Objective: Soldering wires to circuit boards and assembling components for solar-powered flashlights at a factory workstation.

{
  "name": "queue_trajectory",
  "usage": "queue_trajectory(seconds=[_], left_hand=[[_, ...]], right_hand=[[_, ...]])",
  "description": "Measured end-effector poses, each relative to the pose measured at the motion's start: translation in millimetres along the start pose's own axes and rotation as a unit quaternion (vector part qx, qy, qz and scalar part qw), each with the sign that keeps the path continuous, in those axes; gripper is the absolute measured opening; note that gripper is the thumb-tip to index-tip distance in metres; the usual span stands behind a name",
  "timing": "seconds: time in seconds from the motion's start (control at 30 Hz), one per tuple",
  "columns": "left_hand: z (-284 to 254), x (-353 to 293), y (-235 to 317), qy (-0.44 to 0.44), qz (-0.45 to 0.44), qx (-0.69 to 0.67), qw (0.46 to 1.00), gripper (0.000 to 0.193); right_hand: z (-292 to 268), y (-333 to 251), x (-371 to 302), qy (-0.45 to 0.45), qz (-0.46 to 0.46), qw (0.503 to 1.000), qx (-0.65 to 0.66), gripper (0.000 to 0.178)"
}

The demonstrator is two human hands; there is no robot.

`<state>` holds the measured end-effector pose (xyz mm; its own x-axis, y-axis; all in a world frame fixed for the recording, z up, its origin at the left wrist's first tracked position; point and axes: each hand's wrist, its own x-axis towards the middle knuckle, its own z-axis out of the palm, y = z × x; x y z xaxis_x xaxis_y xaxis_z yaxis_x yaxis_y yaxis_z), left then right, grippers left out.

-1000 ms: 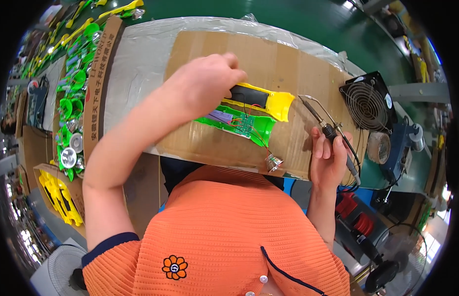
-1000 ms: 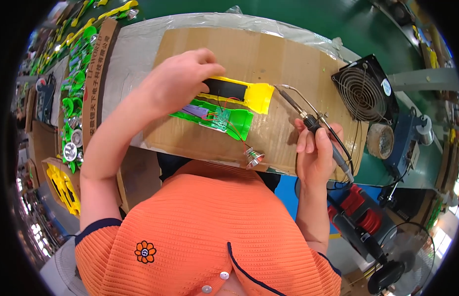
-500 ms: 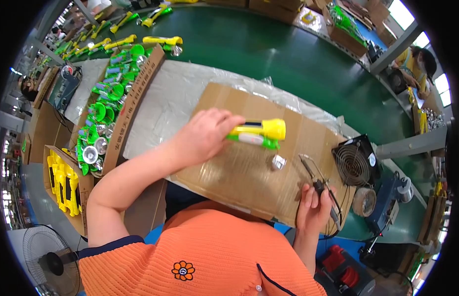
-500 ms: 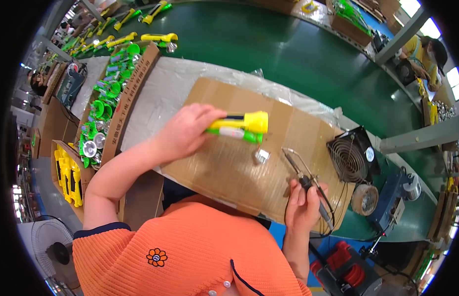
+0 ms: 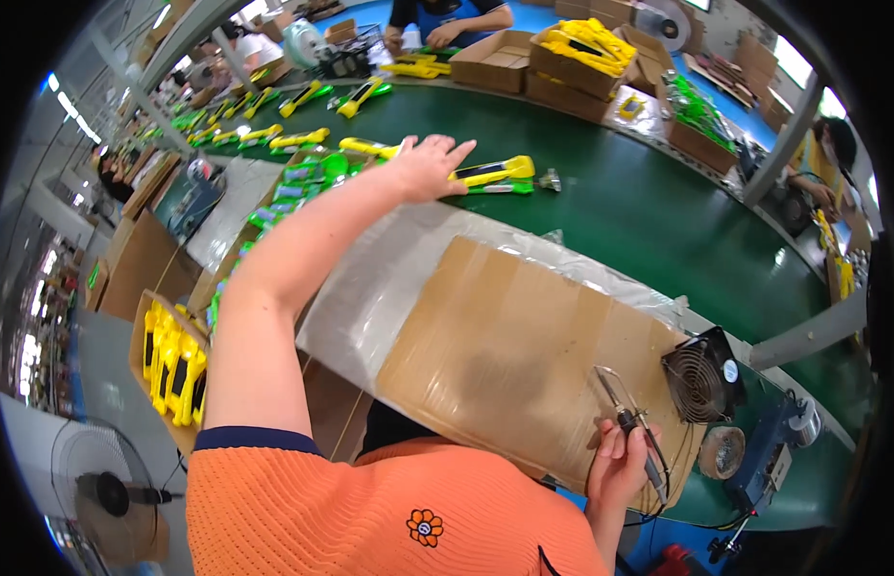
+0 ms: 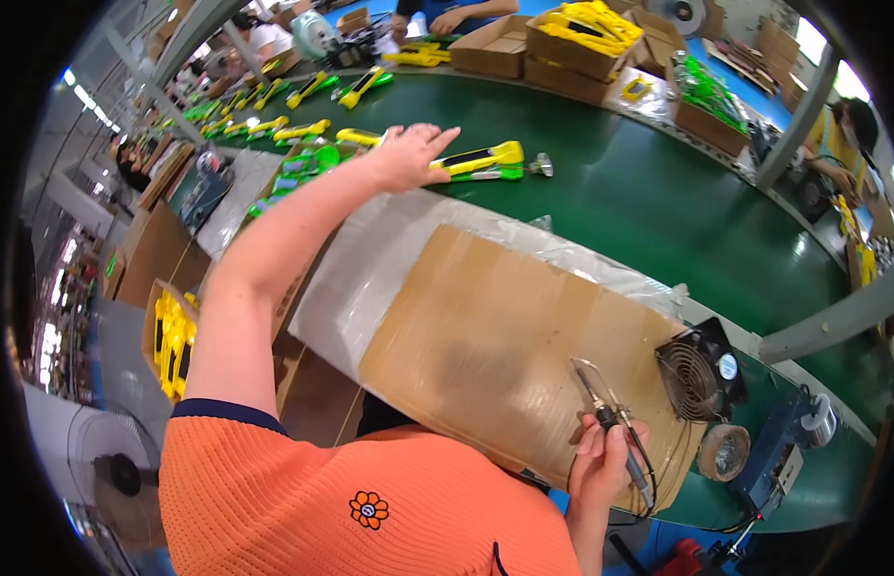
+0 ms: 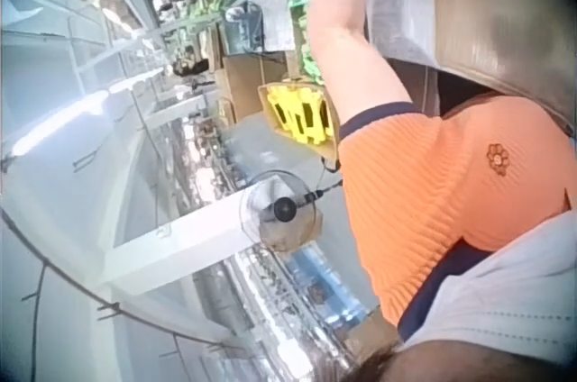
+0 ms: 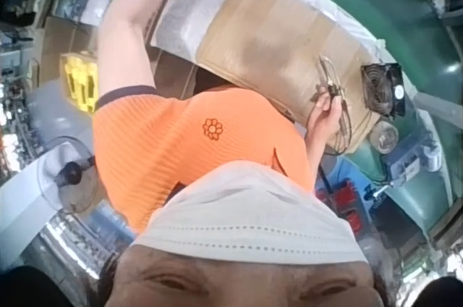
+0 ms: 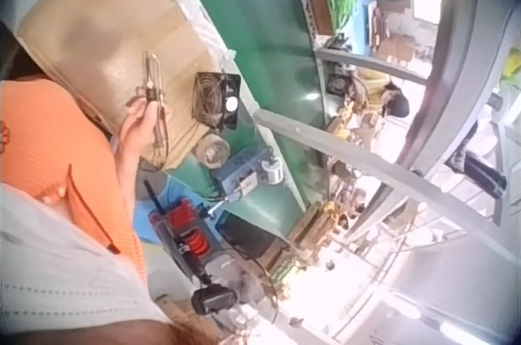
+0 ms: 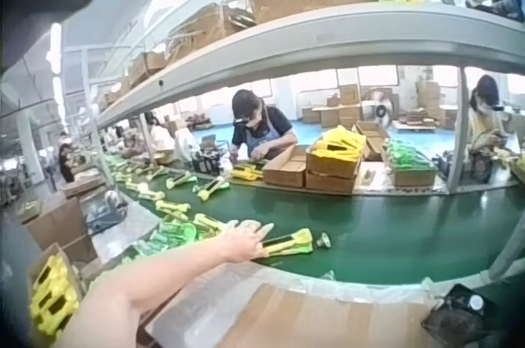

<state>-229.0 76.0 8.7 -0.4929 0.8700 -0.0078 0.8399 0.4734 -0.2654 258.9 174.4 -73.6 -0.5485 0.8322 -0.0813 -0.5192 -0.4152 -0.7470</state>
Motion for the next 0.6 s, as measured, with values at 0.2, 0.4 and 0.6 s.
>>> queue_trajectory(seconds=[0.2, 0.4, 0.6], left_hand=[[-140, -155, -72, -0.031, -0.037, 0.027, 0.998, 0.06], [-182, -376, -118, -0.169, -0.303, 0.012, 0.938, 0.065], [-61, -518, -145, -0.321, -0.467, -0.116, 0.815, 0.131]], right_hand=[[-30, 1, 9, 0.015, -0.007, 1.0, -0.01, 0.027], [3, -9, 4, 0.029, 0.03, 0.996, -0.074, 0.031], [-39, 19, 15, -0.07, -0.198, 0.932, -0.295, 0.028]])
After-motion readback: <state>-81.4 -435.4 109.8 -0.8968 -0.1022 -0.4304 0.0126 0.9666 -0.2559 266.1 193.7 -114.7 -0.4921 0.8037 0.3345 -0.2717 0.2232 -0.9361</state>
